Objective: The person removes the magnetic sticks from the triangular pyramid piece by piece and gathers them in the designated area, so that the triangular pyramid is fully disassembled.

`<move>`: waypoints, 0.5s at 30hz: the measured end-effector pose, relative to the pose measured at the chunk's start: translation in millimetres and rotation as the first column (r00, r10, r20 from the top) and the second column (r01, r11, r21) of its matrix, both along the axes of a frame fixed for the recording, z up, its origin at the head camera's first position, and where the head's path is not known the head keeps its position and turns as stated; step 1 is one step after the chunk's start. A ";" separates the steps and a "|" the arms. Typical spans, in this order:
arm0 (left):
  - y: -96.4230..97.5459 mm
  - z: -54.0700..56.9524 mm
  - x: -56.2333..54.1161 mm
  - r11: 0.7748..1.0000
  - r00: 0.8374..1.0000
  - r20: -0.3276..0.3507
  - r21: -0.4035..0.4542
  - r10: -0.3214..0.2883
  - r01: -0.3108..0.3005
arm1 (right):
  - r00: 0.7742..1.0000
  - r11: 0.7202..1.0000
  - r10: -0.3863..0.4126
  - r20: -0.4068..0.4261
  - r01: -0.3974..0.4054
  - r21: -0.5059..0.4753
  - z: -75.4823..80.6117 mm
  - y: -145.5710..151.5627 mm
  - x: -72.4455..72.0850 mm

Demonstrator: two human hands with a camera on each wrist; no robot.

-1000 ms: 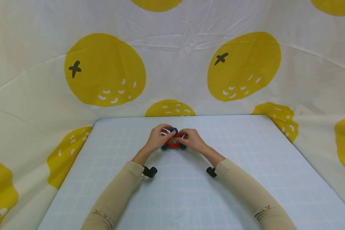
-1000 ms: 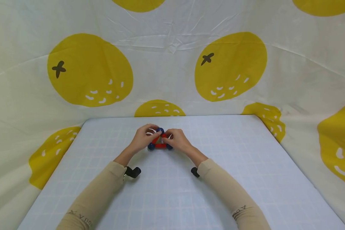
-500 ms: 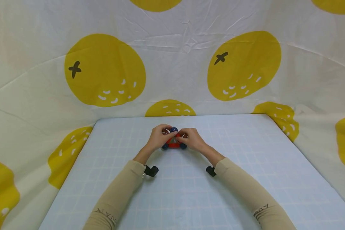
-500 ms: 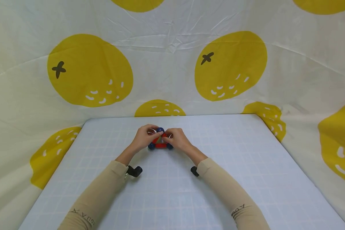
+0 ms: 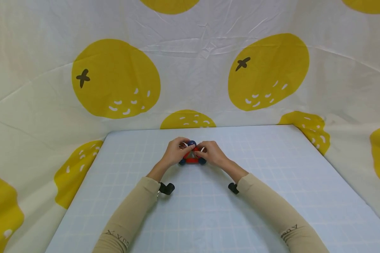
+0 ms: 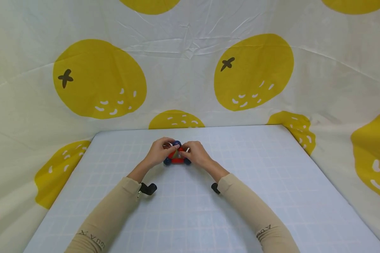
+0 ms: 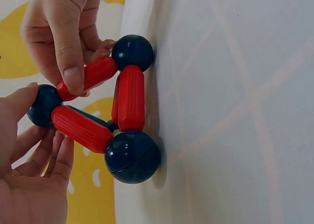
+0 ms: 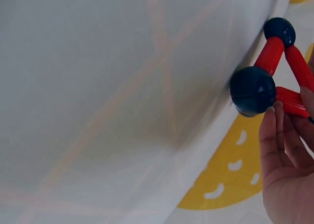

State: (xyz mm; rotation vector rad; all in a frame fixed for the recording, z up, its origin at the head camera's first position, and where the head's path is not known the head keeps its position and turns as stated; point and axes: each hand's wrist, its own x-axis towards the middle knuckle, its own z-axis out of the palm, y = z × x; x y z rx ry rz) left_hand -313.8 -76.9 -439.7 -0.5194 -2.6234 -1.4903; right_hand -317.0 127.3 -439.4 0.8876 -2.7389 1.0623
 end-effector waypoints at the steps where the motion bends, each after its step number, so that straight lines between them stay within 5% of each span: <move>1: 0.0 -0.1 -0.1 1.000 1.000 -0.002 0.001 -0.002 0.002 | 1.000 1.000 0.000 -0.008 0.000 0.001 0.2 0.2 0.4; 8: -0.2 -1.2 0.7 1.000 1.000 -0.008 -0.001 -0.005 0.005 | 0.999 1.000 -0.014 -0.033 0.015 0.014 -1.1 0.2 3.1; 15: -6.4 -0.5 -0.9 0.998 0.998 0.028 0.012 0.061 -0.061 | 0.999 0.999 -0.052 0.000 0.052 0.007 1.6 4.2 3.9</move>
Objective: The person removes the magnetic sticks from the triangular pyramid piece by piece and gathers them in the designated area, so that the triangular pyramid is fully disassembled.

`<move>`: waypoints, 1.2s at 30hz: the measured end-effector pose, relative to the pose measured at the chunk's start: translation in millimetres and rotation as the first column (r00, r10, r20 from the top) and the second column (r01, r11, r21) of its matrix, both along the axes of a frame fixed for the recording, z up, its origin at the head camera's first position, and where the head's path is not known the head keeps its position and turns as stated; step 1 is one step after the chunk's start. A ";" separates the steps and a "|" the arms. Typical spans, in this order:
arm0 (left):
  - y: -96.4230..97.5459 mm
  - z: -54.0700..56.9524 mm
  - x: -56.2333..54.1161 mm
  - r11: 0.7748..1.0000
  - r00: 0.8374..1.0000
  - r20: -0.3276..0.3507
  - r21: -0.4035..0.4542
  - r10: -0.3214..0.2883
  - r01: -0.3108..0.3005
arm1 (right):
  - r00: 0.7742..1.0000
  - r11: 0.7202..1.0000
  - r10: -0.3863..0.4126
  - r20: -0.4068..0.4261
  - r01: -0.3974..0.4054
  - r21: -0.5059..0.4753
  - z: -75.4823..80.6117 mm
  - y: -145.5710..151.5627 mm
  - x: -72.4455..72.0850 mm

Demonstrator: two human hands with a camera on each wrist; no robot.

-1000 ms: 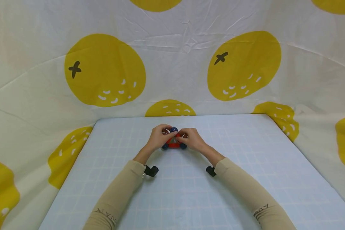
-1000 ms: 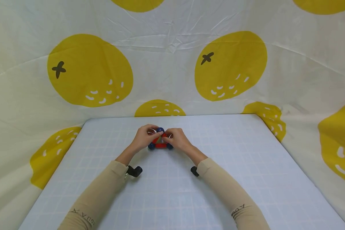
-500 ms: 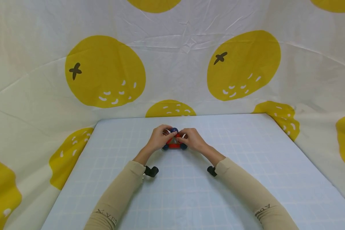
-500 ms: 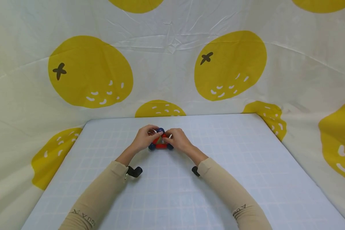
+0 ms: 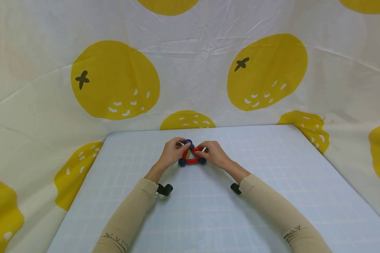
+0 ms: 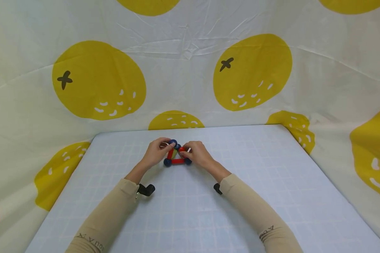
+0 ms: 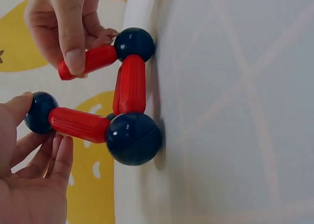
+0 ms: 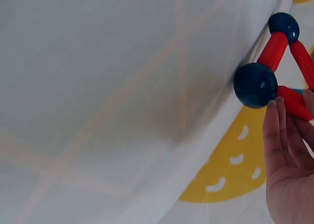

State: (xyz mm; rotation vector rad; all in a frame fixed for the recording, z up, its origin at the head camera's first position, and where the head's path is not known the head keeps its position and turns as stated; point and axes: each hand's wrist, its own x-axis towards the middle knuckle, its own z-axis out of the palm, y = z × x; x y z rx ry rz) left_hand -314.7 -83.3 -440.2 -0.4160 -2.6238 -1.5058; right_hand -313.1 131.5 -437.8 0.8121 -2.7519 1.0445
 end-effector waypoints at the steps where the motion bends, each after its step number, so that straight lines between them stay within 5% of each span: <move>1: -1.1 -0.1 -0.2 1.000 1.000 0.010 0.001 0.005 -0.005 | 1.000 1.000 -0.002 0.003 0.002 -0.001 0.3 0.9 -0.1; 16: -14.0 -2.2 0.9 0.999 0.998 0.052 -0.017 0.037 -0.036 | 0.990 1.000 -0.004 0.138 0.007 -0.015 5.2 15.8 1.0; 22: -20.1 -1.0 2.0 1.000 0.999 0.026 -0.006 0.026 -0.025 | 0.989 1.000 -0.003 0.148 0.006 -0.014 6.8 24.0 0.8; 36: -45.5 -8.3 1.8 0.997 0.994 0.097 -0.074 0.039 -0.032 | 0.982 0.998 -0.020 0.186 0.009 0.059 11.8 48.6 3.9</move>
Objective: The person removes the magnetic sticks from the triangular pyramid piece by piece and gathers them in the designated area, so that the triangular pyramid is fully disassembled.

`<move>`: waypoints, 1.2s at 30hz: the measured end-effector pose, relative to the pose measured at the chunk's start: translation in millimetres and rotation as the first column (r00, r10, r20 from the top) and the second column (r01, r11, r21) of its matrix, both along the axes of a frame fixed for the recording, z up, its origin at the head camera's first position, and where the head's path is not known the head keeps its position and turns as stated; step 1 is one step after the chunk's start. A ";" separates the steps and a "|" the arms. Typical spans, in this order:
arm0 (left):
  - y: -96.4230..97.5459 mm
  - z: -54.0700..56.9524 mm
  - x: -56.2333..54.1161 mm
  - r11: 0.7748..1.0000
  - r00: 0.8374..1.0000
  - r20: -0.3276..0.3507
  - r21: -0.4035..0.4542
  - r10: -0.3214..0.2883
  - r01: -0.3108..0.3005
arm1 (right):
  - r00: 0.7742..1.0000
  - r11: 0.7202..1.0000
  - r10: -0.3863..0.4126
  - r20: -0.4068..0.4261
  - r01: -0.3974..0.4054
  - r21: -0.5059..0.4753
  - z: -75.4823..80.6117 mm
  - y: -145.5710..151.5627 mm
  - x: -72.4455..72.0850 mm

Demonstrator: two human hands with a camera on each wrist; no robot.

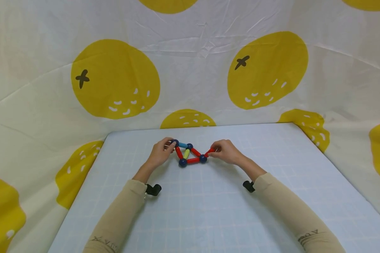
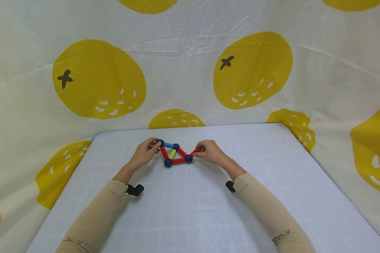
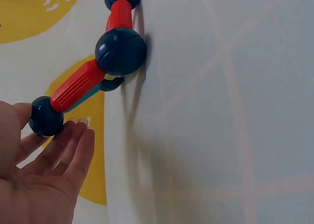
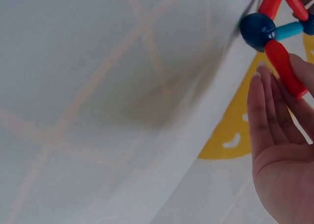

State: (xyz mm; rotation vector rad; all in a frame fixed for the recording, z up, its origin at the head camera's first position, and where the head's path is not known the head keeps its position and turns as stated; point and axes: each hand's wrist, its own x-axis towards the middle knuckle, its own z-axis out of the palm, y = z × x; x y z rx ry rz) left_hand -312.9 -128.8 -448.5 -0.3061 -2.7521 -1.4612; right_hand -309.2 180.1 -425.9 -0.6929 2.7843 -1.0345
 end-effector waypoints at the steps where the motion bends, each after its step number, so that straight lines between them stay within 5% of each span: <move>1: -2.5 -0.6 0.5 1.000 1.000 0.001 -0.016 -0.001 0.001 | 1.000 1.000 0.004 0.001 -0.004 0.008 0.5 1.7 0.6; 8: -13.6 0.5 7.3 0.994 1.000 0.018 -0.108 -0.019 0.021 | 0.999 0.999 0.030 0.029 -0.031 0.014 1.4 9.4 5.3; 36: -34.5 0.3 32.8 0.962 0.985 0.137 -0.238 -0.103 0.133 | 0.998 0.984 0.068 0.020 -0.070 0.166 -10.0 22.1 -6.5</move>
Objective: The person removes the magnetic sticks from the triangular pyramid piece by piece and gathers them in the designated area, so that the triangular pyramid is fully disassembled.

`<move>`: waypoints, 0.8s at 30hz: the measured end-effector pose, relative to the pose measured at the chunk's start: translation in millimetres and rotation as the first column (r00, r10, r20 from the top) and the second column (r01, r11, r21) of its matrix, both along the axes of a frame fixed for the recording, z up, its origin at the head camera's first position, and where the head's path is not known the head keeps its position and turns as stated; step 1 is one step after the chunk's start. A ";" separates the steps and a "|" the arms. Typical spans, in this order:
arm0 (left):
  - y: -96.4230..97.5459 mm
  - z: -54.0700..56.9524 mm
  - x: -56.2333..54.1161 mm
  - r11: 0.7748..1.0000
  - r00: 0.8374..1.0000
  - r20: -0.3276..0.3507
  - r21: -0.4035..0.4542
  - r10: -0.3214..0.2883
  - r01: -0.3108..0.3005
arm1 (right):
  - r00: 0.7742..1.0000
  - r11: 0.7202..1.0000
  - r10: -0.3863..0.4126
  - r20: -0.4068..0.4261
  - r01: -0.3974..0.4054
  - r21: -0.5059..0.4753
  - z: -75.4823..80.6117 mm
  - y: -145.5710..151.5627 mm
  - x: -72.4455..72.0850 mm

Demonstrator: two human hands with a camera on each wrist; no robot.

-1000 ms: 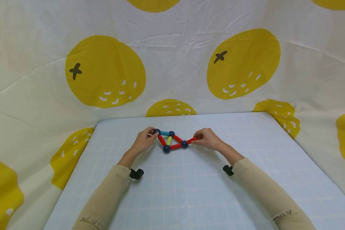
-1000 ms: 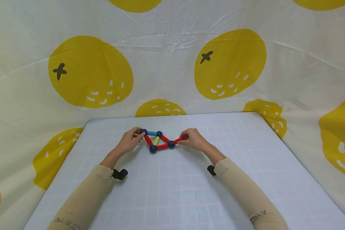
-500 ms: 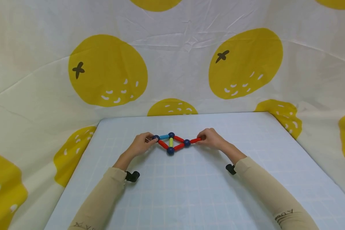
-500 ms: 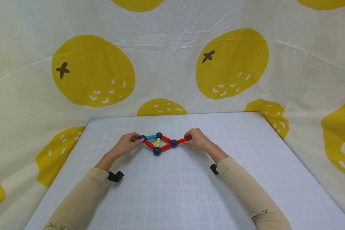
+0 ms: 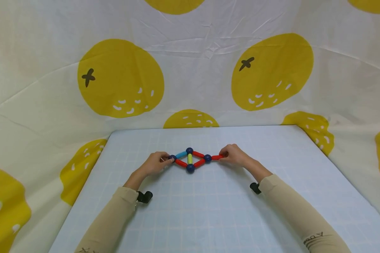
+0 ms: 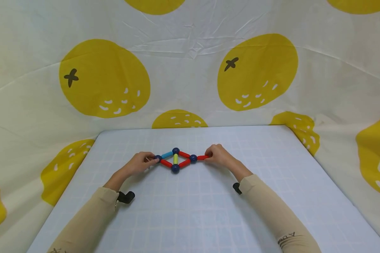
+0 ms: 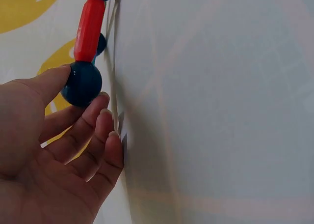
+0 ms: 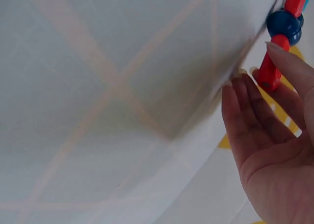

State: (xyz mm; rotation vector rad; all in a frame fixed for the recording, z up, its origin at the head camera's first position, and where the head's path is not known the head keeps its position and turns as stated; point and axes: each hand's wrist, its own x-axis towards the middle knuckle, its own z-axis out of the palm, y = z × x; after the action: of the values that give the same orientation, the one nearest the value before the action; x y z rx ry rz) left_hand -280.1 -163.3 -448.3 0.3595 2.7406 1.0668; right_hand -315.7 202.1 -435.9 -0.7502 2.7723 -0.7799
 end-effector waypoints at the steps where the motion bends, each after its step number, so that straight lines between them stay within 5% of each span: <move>1: 0.0 -0.5 0.4 1.000 1.000 0.001 -0.008 -0.002 0.002 | 1.000 1.000 -0.003 0.005 0.003 -0.001 -0.4 0.0 0.0; 24: -4.1 -9.9 -7.7 0.999 0.999 0.048 -0.041 0.021 -0.019 | 0.998 1.000 0.018 0.054 -0.020 0.024 1.2 0.7 0.4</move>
State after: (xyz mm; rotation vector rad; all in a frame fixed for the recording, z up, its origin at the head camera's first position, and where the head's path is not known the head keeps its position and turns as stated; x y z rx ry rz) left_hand -287.8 -167.4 -458.2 0.2973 2.7239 1.0090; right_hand -315.3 202.8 -434.7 -0.7387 2.7181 -0.7493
